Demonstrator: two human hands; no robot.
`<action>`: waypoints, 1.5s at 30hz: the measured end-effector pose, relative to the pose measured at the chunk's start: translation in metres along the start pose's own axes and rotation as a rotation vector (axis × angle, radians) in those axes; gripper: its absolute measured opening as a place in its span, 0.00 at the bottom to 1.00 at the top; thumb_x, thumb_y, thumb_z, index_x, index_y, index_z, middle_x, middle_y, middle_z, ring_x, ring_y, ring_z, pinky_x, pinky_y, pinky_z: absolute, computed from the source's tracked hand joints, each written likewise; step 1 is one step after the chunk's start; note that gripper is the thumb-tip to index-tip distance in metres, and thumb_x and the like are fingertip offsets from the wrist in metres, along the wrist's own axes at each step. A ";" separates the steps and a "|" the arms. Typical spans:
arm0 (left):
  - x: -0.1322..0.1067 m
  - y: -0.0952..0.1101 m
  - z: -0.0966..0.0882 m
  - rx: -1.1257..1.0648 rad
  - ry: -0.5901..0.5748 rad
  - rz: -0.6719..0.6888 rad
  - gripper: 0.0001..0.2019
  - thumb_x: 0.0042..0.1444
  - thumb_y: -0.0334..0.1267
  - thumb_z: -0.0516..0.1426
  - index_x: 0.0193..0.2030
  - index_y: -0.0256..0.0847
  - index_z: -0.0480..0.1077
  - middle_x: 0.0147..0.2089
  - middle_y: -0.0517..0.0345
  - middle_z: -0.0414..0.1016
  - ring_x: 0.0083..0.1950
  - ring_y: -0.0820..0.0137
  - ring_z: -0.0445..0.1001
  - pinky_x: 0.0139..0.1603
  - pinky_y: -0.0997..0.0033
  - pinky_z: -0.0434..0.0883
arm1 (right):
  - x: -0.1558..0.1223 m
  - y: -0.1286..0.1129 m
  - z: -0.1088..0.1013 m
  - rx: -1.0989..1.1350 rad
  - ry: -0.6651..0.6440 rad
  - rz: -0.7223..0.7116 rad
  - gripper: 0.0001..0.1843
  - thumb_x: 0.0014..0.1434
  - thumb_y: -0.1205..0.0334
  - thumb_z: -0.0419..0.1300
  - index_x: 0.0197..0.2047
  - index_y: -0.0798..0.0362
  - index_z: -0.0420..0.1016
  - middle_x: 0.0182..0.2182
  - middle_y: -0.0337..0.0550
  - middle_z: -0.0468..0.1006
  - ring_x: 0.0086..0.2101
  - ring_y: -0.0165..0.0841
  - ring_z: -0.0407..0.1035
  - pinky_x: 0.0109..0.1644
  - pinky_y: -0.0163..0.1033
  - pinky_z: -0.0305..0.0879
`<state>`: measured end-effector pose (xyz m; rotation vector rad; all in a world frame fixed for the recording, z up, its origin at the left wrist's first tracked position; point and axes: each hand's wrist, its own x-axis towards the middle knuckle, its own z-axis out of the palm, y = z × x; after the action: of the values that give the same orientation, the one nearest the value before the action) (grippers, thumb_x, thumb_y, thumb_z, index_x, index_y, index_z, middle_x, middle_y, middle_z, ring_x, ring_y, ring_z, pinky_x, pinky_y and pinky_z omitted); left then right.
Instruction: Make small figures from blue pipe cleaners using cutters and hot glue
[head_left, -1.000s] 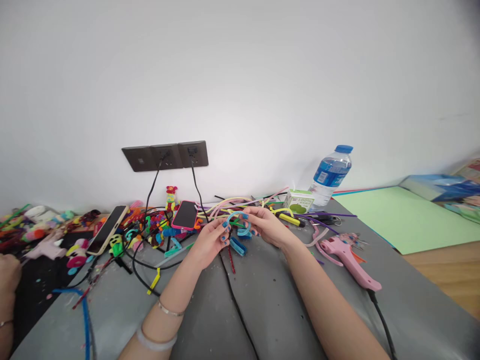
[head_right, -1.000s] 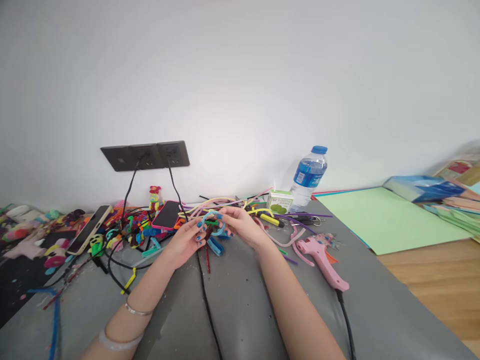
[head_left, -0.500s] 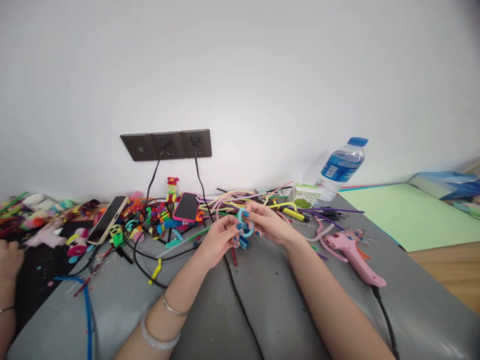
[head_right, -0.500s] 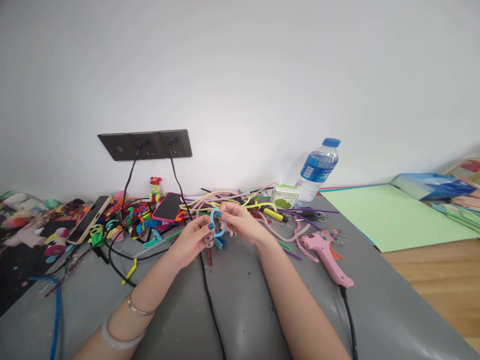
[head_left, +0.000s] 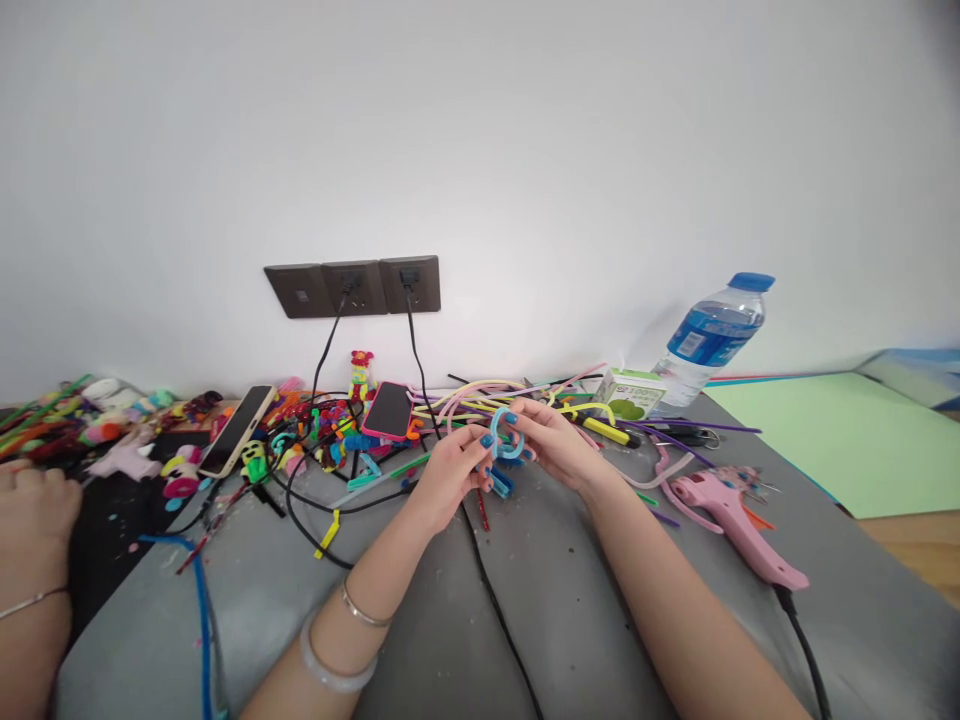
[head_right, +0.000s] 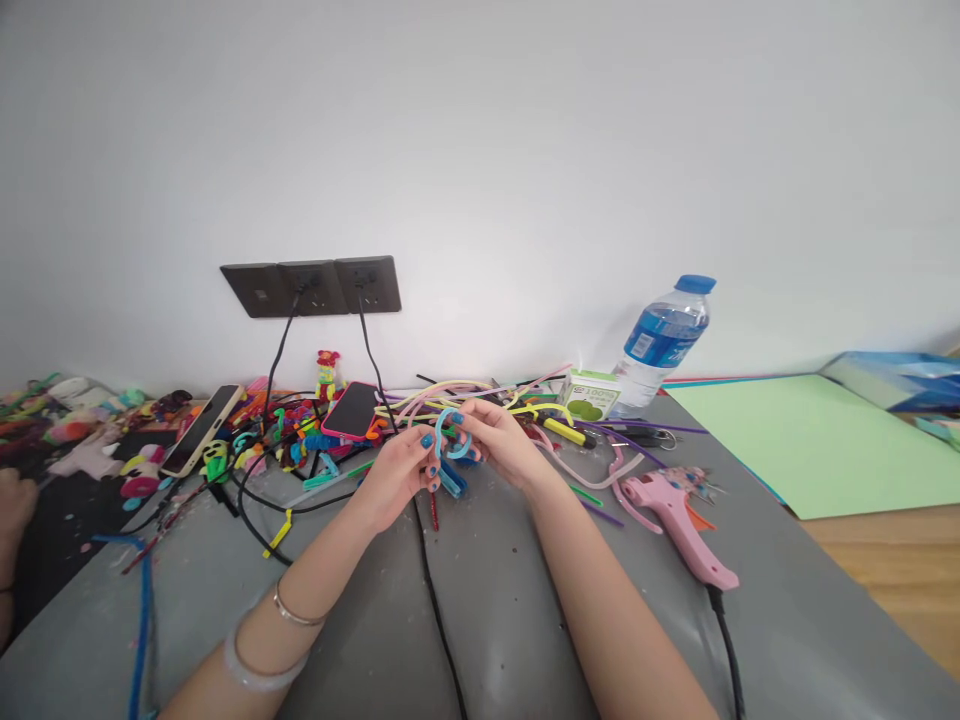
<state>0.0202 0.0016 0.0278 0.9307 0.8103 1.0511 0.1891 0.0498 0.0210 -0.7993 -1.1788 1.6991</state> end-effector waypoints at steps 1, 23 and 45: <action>0.001 -0.001 -0.001 0.038 0.000 0.019 0.19 0.49 0.52 0.66 0.35 0.38 0.70 0.27 0.64 0.65 0.25 0.79 0.62 0.25 0.78 0.65 | 0.000 0.001 0.000 -0.005 -0.005 0.007 0.20 0.50 0.49 0.73 0.28 0.54 0.69 0.20 0.32 0.70 0.18 0.21 0.58 0.19 0.26 0.54; 0.009 -0.010 -0.011 0.130 0.142 0.218 0.16 0.46 0.47 0.68 0.33 0.37 0.73 0.29 0.61 0.71 0.30 0.74 0.72 0.31 0.74 0.76 | -0.001 -0.005 -0.003 0.163 -0.016 0.059 0.22 0.50 0.45 0.71 0.28 0.54 0.71 0.20 0.32 0.67 0.19 0.21 0.58 0.20 0.27 0.57; 0.010 -0.009 -0.016 0.138 0.286 0.413 0.13 0.47 0.40 0.68 0.38 0.39 0.76 0.37 0.54 0.78 0.38 0.70 0.77 0.39 0.72 0.77 | -0.009 0.001 0.014 -0.100 -0.328 0.075 0.16 0.63 0.46 0.59 0.42 0.50 0.64 0.11 0.24 0.63 0.10 0.22 0.52 0.14 0.26 0.57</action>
<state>0.0121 0.0129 0.0124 1.1089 0.9582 1.5269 0.1806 0.0361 0.0252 -0.6461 -1.4813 1.8956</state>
